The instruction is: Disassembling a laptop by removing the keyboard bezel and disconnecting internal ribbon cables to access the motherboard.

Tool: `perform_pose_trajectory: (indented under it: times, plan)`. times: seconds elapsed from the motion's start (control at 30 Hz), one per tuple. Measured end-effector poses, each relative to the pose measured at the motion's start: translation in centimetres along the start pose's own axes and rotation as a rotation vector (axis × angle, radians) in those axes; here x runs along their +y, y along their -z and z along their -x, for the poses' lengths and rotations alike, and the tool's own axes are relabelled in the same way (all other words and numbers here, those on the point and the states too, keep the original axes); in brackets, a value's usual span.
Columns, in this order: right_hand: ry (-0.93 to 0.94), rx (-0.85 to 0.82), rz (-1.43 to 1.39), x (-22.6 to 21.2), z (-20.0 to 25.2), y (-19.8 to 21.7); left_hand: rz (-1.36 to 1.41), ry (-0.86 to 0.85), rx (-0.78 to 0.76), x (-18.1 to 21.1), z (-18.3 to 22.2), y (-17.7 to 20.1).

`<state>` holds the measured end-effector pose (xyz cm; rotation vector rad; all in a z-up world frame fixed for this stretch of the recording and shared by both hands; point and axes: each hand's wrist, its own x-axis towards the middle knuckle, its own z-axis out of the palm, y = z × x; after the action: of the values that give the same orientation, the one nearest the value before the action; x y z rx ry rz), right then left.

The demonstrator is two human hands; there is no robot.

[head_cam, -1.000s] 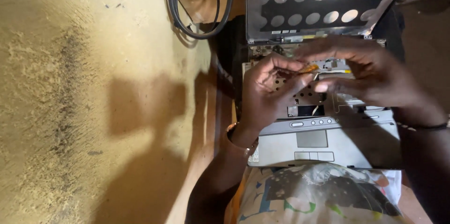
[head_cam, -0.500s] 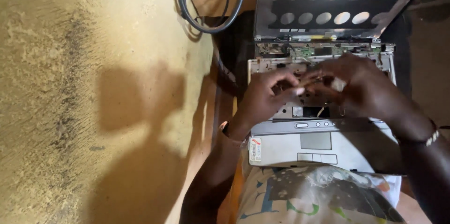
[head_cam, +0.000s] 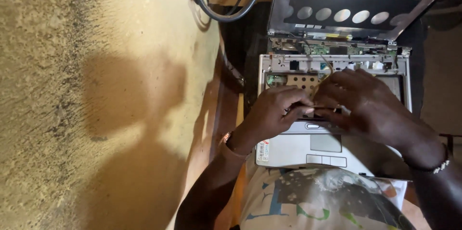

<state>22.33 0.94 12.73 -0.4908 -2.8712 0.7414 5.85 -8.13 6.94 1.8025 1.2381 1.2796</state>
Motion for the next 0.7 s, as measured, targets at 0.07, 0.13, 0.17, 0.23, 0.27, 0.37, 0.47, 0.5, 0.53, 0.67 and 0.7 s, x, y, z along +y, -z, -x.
perform_pose_trajectory:
  times: [0.07, 0.13, 0.17, 0.23, 0.27, 0.37, 0.47, 0.5, 0.53, 0.67, 0.7]
  plan:
    - [-0.001, -0.026, -0.003, -0.3, -0.2, 0.0, -0.005, -0.003, -0.009, -0.1, 0.1, 0.0]
    - [0.065, -0.058, 0.02, -0.4, -0.4, 0.0, 0.0, 0.023, -0.019, -0.1, 0.1, 0.0]
    - [0.066, -0.061, 0.02, -0.4, -0.2, 0.0, 0.002, 0.025, -0.017, 0.0, 0.0, 0.0]
    - [0.002, -0.023, -0.054, -0.2, -0.1, 0.1, 0.111, 0.049, -0.026, 0.0, -0.4, 0.2]
    - [0.005, -0.024, -0.052, 0.9, 0.4, 0.1, 0.11, 0.048, -0.024, -0.9, -1.0, 0.6]
    - [0.078, 0.083, -0.368, 3.5, 1.6, -0.1, 0.04, 0.037, 0.135, -4.9, -2.3, 1.0]
    - [-0.24, 0.152, -0.638, 4.2, 1.1, -0.3, -0.565, 0.032, 0.15, -8.7, -3.5, 0.9]
    - [-0.362, 0.236, -0.724, 4.6, 0.7, -0.6, -0.542, 0.044, 0.05, -8.4, -3.9, 0.9]
    - [-0.485, 0.327, -0.809, 5.0, 0.3, -0.9, -0.518, 0.053, -0.054, -8.1, -4.4, 1.0]
    - [-0.607, 0.397, -0.904, 4.1, -1.8, -0.2, -0.648, 0.074, -0.071, -8.1, -4.3, -0.2]
    - [-0.678, 0.407, -0.821, 3.8, -2.4, -0.1, -0.696, 0.057, -0.032, -8.2, -4.2, -0.4]
